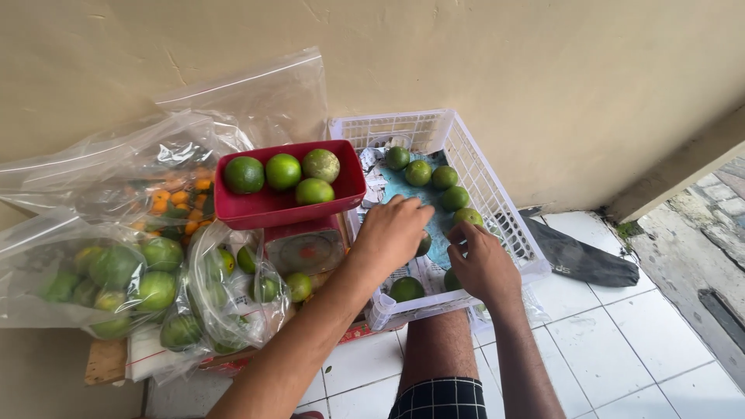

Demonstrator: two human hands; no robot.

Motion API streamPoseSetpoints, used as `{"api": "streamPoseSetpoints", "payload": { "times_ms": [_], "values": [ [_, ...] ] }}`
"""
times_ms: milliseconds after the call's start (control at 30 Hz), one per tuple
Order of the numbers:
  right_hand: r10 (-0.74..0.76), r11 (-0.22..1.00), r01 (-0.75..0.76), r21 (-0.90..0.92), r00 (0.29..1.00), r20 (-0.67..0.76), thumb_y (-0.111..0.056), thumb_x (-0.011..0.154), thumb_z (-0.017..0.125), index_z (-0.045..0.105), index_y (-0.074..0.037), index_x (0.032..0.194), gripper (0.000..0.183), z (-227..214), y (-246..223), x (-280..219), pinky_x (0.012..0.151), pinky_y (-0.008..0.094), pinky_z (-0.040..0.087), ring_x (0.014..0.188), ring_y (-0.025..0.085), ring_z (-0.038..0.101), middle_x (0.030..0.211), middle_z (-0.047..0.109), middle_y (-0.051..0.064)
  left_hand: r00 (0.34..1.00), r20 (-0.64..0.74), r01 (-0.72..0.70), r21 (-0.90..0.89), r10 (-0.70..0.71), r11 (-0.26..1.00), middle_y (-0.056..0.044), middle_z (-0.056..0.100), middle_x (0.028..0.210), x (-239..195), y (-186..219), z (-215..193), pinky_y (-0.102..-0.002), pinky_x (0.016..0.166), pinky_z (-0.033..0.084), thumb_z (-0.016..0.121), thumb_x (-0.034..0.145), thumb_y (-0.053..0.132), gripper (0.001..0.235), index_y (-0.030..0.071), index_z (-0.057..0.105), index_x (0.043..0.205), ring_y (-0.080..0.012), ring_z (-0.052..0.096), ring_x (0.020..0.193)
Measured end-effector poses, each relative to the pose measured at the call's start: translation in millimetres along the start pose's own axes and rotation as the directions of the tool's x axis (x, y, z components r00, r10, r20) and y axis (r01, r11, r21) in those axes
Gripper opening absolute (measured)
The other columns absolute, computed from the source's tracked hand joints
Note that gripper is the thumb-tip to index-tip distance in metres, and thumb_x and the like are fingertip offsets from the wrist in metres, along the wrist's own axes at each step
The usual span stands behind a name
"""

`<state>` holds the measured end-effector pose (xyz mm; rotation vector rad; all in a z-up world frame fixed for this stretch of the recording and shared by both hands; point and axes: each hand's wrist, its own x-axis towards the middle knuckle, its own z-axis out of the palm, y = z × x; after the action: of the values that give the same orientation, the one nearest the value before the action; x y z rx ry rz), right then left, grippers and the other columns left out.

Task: The person sits on the floor and uses a red mechanical scale to weigh green citrus fruits. They pick fruits from a white crate and plastic bags, place them into the scale's tray, and occasionally transfer them into a clear plastic bag.

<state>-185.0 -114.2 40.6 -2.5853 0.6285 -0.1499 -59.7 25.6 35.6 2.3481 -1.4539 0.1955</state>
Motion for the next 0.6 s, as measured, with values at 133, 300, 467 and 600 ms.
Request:
{"api": "streamPoseSetpoints", "payload": {
  "times_ms": [133, 300, 467, 600],
  "values": [
    [0.032, 0.999, -0.032, 0.004, 0.999, -0.013, -0.025, 0.092, 0.056, 0.070, -0.012, 0.113, 0.028, -7.7, -6.9, -5.0, 0.082, 0.052, 0.059, 0.101, 0.038, 0.073, 0.104, 0.073, 0.015, 0.999, 0.015, 0.045, 0.079, -0.046, 0.996, -0.010, 0.070, 0.106, 18.2, -49.4, 78.2, -0.048, 0.085, 0.058, 0.081, 0.083, 0.024, 0.038, 0.012, 0.073, 0.118, -0.0326, 0.066, 0.108],
    [0.091, 0.996, -0.091, -0.006, 0.996, -0.022, -0.023, 0.094, 0.053, 0.072, -0.016, 0.114, 0.028, -13.1, -11.0, -6.2, 0.081, 0.049, 0.059, 0.097, 0.034, 0.074, 0.102, 0.074, 0.011, 0.929, 0.318, 0.153, 0.143, -0.192, 0.978, -0.025, 0.058, 0.143, 25.2, -54.9, 82.1, -0.065, 0.110, 0.039, 0.079, 0.085, 0.015, 0.074, 0.009, 0.049, 0.152, -0.0452, 0.052, 0.137],
    [0.146, 0.987, -0.130, 0.094, 0.971, -0.191, -0.014, 0.092, 0.053, 0.072, -0.016, 0.107, 0.025, -7.8, -6.9, -8.1, 0.081, 0.051, 0.057, 0.094, 0.036, 0.073, 0.099, 0.074, 0.011, 0.958, 0.216, 0.140, 0.228, -0.190, 0.964, -0.022, 0.063, 0.127, 14.5, -40.4, 62.6, -0.052, 0.093, 0.052, 0.066, 0.090, 0.003, 0.057, 0.005, 0.054, 0.146, -0.0376, 0.062, 0.120],
    [0.153, 0.945, 0.004, 0.327, 0.879, -0.451, 0.003, 0.091, 0.045, 0.068, -0.007, 0.106, 0.029, -0.4, 4.7, -3.1, 0.081, 0.052, 0.056, 0.093, 0.039, 0.072, 0.096, 0.071, 0.017, 0.985, 0.086, 0.116, 0.329, -0.153, 0.937, -0.014, 0.064, 0.113, 12.9, -44.3, 73.4, -0.044, 0.083, 0.055, 0.062, 0.092, 0.005, 0.032, 0.006, 0.066, 0.123, -0.0299, 0.063, 0.110]
  ]
}}
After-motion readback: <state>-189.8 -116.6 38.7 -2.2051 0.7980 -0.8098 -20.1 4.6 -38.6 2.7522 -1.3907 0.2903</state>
